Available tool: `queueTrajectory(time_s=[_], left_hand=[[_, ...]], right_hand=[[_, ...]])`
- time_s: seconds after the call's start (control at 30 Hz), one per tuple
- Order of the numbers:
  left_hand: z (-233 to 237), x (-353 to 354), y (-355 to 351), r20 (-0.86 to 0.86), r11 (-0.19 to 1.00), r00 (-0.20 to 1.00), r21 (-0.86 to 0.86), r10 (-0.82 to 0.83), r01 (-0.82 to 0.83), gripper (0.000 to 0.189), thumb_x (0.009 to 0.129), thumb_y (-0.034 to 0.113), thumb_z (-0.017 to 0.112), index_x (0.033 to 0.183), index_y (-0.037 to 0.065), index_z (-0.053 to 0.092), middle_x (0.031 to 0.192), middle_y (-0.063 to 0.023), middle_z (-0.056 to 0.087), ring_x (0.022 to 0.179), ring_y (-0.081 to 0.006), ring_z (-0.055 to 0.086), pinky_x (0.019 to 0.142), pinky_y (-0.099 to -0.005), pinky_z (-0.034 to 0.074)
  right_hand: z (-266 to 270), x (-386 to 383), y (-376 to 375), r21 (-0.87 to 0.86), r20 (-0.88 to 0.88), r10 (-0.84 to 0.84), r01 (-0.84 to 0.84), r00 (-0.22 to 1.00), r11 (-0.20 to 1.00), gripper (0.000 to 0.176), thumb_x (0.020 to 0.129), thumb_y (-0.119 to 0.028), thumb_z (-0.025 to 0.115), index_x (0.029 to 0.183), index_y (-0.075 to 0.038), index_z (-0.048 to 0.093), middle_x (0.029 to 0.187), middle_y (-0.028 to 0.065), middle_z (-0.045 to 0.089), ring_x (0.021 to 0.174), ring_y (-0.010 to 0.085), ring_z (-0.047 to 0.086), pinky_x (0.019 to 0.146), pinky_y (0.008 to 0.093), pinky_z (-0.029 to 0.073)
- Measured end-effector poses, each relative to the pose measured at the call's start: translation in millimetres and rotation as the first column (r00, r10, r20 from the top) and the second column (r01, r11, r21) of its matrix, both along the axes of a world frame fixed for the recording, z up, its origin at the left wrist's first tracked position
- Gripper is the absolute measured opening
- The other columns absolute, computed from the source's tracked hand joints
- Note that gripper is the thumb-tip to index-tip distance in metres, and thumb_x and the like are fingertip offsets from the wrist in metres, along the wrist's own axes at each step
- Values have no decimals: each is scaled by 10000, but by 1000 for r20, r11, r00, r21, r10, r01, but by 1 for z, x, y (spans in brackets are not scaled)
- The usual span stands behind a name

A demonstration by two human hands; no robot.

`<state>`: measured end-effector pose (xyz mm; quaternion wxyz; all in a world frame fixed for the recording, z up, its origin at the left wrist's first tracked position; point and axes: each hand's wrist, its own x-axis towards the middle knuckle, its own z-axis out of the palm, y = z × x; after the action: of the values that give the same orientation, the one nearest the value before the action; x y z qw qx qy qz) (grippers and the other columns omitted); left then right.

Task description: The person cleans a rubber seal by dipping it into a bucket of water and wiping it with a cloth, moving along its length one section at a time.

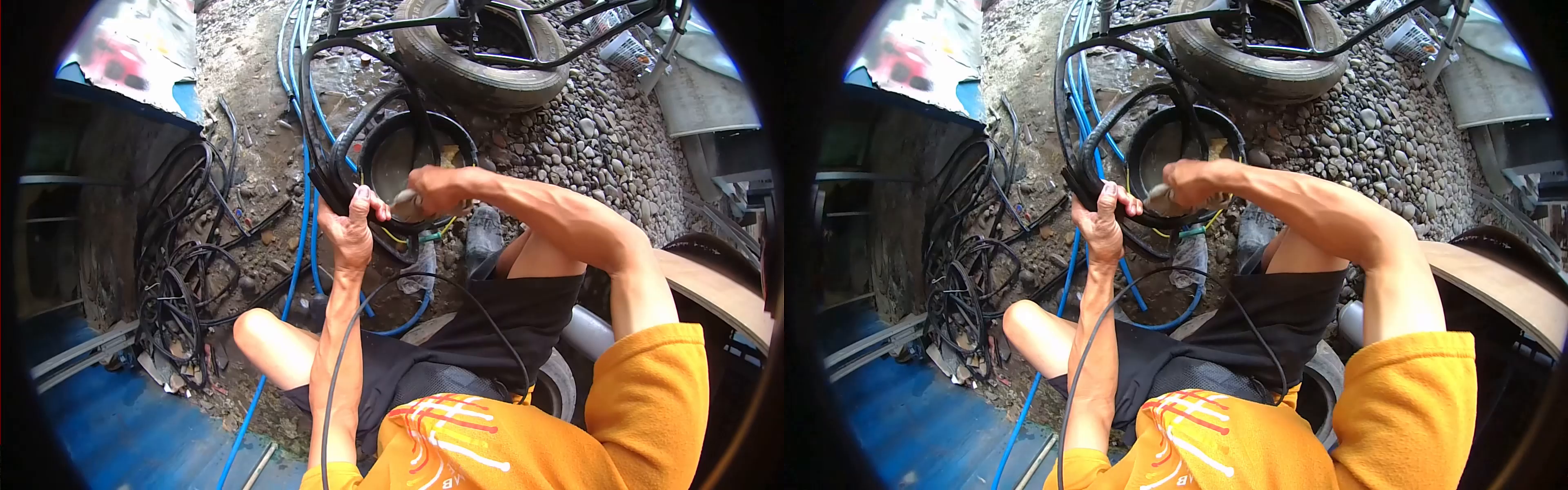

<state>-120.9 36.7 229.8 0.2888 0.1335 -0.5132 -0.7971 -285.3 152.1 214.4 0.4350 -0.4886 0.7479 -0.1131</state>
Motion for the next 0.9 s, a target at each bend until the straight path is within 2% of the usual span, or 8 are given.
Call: queueTrajectory(time_s=[0.1,0.13,0.23,0.3,0.47,0.6,0.7,0.9], left_hand=[[1,9,-6,85,999,995,4,-54,54,245,953,175,682,1046,5,532,784,-106,630,689,-225,652,685,-393,573],[4,11,-6,117,997,990,16,-72,71,262,952,174,684,1075,4,527,805,-114,645,717,-238,670,710,-397,581],[10,12,-10,148,989,979,65,-143,135,346,938,186,703,1165,2,516,896,-133,690,839,-264,709,805,-398,592],[16,13,-10,162,982,973,116,-167,149,369,931,185,712,1188,4,518,934,-132,693,874,-254,705,819,-393,591],[11,11,-20,239,994,967,82,-91,73,307,895,224,759,1135,88,625,977,1,667,850,-115,631,699,-278,527],[4,8,-20,298,1000,954,27,5,-13,240,866,249,794,1058,161,682,971,76,636,787,-47,560,628,-241,453],[1,11,-21,329,998,944,49,20,-38,248,869,244,792,1077,174,678,976,72,641,806,-57,578,649,-264,483],[-5,16,-27,273,991,961,107,45,-77,248,879,212,779,1076,110,668,987,18,655,815,-136,656,651,-317,559]], right_hand=[[33,-7,16,78,-6,-77,77,997,994,333,673,-148,791,965,0,731,834,147,734,772,240,717,671,371,555],[33,-7,23,-58,22,-95,97,995,994,333,650,-178,769,874,60,706,826,213,719,770,293,723,657,382,562],[50,6,33,-76,80,-172,178,982,981,354,628,-182,774,853,81,696,828,222,715,784,301,724,667,397,560],[55,19,29,-21,-27,-205,204,978,979,313,620,-159,756,835,62,705,835,239,710,833,326,725,703,406,560],[27,44,38,-22,130,-128,132,983,991,264,655,-157,747,890,-35,738,842,220,716,838,332,724,727,424,567],[-2,76,29,-227,-67,-249,228,966,947,213,769,-143,682,957,-43,671,888,245,689,880,431,678,762,504,542],[-32,90,26,-225,-268,-245,187,932,956,159,859,-127,569,942,-14,645,928,270,667,881,436,675,767,518,539],[-41,103,40,-312,-206,-172,102,963,944,181,837,-126,592,979,-39,662,931,229,653,856,406,672,746,508,539]])
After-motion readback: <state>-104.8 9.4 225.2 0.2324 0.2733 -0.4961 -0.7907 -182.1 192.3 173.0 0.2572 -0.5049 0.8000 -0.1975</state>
